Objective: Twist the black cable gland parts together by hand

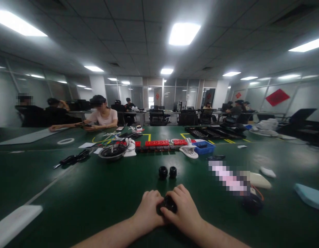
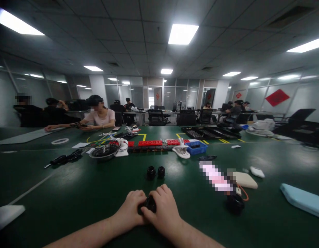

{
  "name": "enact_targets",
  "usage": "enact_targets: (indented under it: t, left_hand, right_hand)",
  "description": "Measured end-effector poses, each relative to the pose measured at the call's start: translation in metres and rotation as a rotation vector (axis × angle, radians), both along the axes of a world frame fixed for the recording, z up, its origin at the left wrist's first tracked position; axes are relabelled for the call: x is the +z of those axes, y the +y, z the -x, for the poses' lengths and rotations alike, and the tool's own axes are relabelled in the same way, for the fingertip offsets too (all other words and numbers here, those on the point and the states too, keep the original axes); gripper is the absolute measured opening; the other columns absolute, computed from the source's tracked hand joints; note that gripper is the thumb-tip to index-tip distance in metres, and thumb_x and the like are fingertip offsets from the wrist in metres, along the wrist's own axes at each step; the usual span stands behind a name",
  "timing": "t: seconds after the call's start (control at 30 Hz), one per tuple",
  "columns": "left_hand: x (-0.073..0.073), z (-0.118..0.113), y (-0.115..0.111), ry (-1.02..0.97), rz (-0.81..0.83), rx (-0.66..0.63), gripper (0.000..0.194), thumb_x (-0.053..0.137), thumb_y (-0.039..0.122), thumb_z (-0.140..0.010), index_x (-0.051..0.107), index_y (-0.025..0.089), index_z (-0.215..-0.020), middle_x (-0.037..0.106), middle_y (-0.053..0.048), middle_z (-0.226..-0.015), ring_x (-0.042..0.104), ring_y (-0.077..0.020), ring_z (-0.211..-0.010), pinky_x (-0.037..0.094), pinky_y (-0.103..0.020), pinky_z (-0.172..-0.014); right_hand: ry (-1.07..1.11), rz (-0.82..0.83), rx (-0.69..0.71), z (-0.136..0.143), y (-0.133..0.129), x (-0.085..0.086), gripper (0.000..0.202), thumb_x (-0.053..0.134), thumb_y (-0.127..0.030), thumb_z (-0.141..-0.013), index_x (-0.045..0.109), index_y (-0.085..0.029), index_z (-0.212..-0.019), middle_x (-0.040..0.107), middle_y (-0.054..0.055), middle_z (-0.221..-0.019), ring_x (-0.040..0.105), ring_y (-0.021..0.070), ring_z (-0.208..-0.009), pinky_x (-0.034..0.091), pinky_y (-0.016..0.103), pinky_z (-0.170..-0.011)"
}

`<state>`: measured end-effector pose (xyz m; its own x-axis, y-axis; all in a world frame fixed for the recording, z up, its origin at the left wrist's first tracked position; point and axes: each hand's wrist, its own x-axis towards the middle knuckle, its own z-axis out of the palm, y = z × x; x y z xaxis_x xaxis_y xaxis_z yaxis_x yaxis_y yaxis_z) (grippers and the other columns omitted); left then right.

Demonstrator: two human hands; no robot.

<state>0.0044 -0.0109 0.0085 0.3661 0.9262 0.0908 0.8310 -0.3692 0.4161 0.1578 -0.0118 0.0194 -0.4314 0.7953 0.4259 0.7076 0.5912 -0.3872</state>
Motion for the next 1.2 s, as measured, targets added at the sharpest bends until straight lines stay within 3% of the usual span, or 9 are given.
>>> enact_targets:
  t: [0.67, 0.87, 1.0, 1.2]
  left_hand:
    - [-0.009, 0.003, -0.003, 0.000, -0.074, 0.010, 0.033, 0.061, 0.049, -0.057, 0.057, 0.021, -0.074, 0.052, 0.000, -0.086, 0.045, -0.0173, -0.083, 0.034, -0.029, -0.076]
    - [-0.010, 0.001, -0.003, -0.017, -0.074, 0.013, 0.031, 0.061, 0.046, -0.058, 0.056, 0.020, -0.075, 0.051, 0.001, -0.085, 0.045, -0.0165, -0.081, 0.033, -0.028, -0.074]
    - [-0.010, 0.000, -0.002, -0.058, -0.055, 0.002, 0.035, 0.063, 0.041, -0.057, 0.056, 0.024, -0.087, 0.051, 0.001, -0.089, 0.044, -0.0160, -0.082, 0.033, -0.027, -0.074]
    - [-0.005, -0.002, 0.000, -0.001, -0.023, 0.023, 0.020, 0.060, 0.031, -0.060, 0.057, 0.021, -0.078, 0.052, 0.000, -0.087, 0.045, -0.0161, -0.082, 0.033, -0.028, -0.076]
  right_hand:
    - [-0.043, -0.084, -0.017, 0.002, -0.005, -0.008, 0.023, 0.066, -0.025, -0.064, 0.057, -0.018, -0.085, 0.056, 0.004, -0.083, 0.045, 0.0214, -0.083, 0.035, 0.033, -0.077]
    - [-0.027, -0.041, -0.060, 0.003, -0.009, -0.007, 0.021, 0.064, -0.029, -0.065, 0.057, -0.019, -0.083, 0.056, 0.004, -0.083, 0.045, 0.0217, -0.086, 0.033, 0.033, -0.079]
    - [-0.009, -0.023, -0.064, 0.001, -0.011, -0.006, 0.021, 0.060, -0.034, -0.069, 0.057, -0.020, -0.085, 0.056, 0.004, -0.086, 0.043, 0.0222, -0.089, 0.030, 0.034, -0.082]
    - [-0.063, -0.009, -0.080, -0.001, -0.013, 0.001, 0.022, 0.056, -0.034, -0.070, 0.057, -0.021, -0.089, 0.054, 0.005, -0.091, 0.043, 0.0234, -0.088, 0.028, 0.038, -0.080]
